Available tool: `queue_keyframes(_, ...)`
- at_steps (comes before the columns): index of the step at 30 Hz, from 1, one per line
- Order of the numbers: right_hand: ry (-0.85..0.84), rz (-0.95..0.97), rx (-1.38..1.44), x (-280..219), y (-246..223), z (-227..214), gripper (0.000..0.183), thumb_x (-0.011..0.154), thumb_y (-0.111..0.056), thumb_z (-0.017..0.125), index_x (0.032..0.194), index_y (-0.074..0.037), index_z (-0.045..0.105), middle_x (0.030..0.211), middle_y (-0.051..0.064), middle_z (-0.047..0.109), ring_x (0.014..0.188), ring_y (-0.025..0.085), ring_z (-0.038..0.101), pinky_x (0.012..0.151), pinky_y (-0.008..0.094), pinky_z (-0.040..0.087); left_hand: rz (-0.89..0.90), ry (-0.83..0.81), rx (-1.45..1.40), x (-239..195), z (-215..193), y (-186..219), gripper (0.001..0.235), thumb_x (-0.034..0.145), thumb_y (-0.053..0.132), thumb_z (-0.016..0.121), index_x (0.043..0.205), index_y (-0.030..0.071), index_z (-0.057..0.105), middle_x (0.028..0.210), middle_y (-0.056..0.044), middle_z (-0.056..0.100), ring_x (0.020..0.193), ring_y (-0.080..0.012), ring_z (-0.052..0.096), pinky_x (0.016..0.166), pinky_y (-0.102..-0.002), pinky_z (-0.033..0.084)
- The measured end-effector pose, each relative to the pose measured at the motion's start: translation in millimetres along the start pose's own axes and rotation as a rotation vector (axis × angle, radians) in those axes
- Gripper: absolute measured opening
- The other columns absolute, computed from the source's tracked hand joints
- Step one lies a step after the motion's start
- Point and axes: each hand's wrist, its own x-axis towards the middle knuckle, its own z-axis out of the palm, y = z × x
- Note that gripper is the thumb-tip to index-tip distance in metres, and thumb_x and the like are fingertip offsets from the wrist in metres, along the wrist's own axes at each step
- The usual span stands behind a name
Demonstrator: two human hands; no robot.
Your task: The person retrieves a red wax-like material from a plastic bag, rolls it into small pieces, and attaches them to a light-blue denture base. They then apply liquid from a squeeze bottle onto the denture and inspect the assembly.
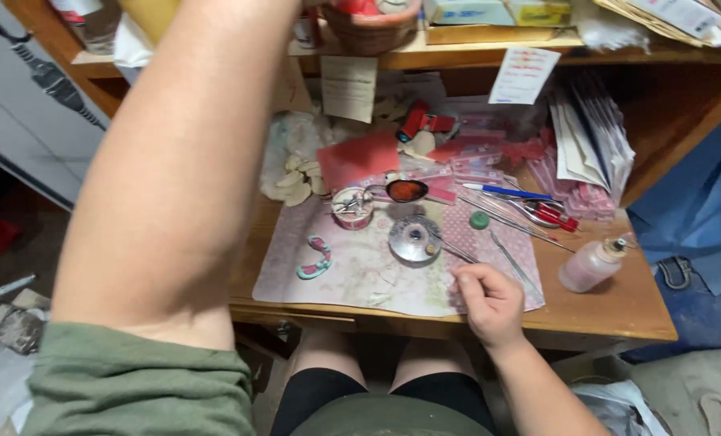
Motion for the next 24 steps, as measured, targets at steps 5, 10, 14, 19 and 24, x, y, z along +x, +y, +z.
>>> queue_keyframes(5, -0.053, -0.048, -0.101, 2.7, 5.2, -6.8, 0.013, 0.090, -0.008, 0.070, 0.085, -0.006, 0.082, 0.058, 0.006, 0.071, 0.052, 0.016, 0.066, 0.055, 0.031, 0.056, 0.016, -0.052, -0.071, -2.4, 17.9, 15.2, 0.017, 0.106, 0.014, 0.056, 0.095, 0.007, 0.067, 0.080, -0.009, 0.065, 0.070, -0.0279, 0.061, 0.061, -0.042, 0.047)
queue_keyframes(10, -0.097, -0.108, -0.096, 7.1, 1.5, -7.0, 0.012, 0.090, -0.009, 0.069, 0.086, -0.006, 0.081, 0.057, 0.006, 0.071, 0.050, 0.023, 0.067, 0.053, 0.034, 0.055, 0.016, -0.072, -0.123, -15.1, 24.1, 24.1, 0.016, 0.106, 0.013, 0.054, 0.098, 0.007, 0.067, 0.081, -0.008, 0.065, 0.070, -0.0267, 0.061, 0.060, -0.041, 0.047)
queue_keyframes(14, -0.135, -0.096, -0.103, 10.4, -5.9, -6.5, 0.014, 0.090, -0.011, 0.069, 0.085, -0.007, 0.080, 0.058, 0.006, 0.071, 0.050, 0.023, 0.067, 0.054, 0.034, 0.056, 0.020, -0.113, -0.163, -33.7, 15.8, 37.5, 0.016, 0.106, 0.012, 0.053, 0.101, 0.006, 0.067, 0.082, -0.007, 0.065, 0.070, -0.0258, 0.061, 0.059, -0.040, 0.047)
queue_keyframes(19, -0.162, -0.160, -0.102, 9.3, -5.3, -8.4, 0.014, 0.093, -0.013, 0.068, 0.086, -0.007, 0.079, 0.061, 0.007, 0.070, 0.051, 0.025, 0.064, 0.055, 0.035, 0.055, 0.032, -0.150, -0.222, -62.9, 2.9, 56.4, 0.017, 0.106, 0.010, 0.051, 0.105, 0.006, 0.067, 0.083, -0.006, 0.065, 0.070, -0.0247, 0.061, 0.059, -0.039, 0.047)
queue_keyframes(24, -0.205, -0.102, -0.098, -3.6, -16.1, -6.2, 0.016, 0.092, -0.008, 0.072, 0.106, -0.002, 0.074, 0.087, 0.011, 0.077, 0.074, 0.021, 0.075, 0.070, 0.029, 0.062, 0.023, -0.178, -0.244, -100.3, -21.5, 66.8, 0.019, 0.106, 0.009, 0.049, 0.108, 0.005, 0.068, 0.084, -0.006, 0.065, 0.069, -0.0236, 0.060, 0.058, -0.038, 0.048)
